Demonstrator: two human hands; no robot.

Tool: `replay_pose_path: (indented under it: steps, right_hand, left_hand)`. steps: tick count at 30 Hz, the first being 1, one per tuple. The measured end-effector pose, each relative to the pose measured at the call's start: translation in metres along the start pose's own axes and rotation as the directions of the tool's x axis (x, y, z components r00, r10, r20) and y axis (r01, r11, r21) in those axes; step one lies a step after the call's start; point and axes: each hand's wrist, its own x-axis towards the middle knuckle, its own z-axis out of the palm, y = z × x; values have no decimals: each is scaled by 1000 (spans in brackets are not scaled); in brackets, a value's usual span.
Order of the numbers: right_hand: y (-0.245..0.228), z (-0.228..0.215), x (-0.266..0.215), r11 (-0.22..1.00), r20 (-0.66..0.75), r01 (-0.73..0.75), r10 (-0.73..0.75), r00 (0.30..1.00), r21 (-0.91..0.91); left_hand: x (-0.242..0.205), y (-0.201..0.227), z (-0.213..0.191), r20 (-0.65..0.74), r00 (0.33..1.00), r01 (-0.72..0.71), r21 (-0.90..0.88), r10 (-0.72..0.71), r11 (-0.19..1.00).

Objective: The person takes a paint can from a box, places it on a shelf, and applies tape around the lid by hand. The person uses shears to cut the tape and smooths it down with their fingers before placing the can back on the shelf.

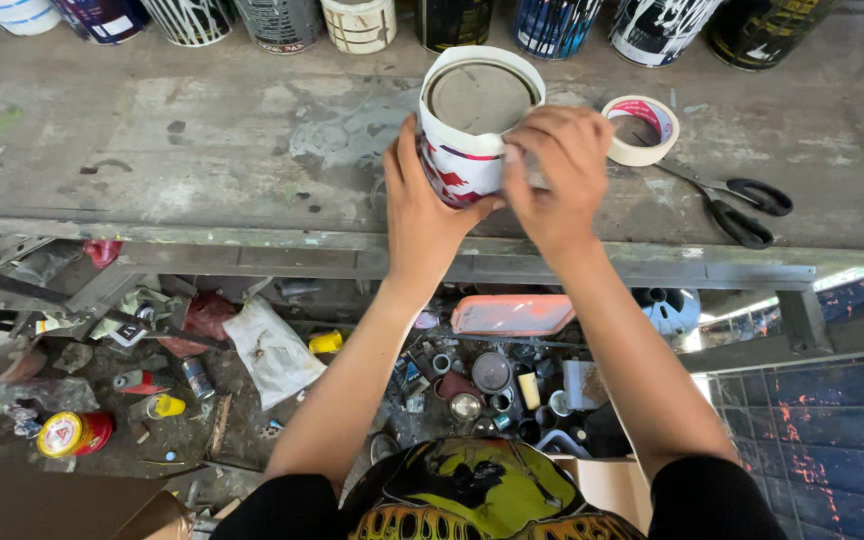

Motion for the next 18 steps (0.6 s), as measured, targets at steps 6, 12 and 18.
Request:
replay_pose_path:
  steps: [6, 12, 18]
  right_hand:
    - [45, 21, -30, 352, 305, -680, 697, 649, 643]
    - [-15, 27, -49, 561, 314, -688, 622, 718, 461]
    - [-57, 2, -42, 890, 74, -431, 425, 902, 148]
  left_hand:
    - [1, -28, -8, 111, 993, 44, -146, -28, 988]
    - [49, -77, -42, 546, 821, 156, -495, 166, 855]
    - [33, -58, -64, 261, 945, -179, -84, 195, 980]
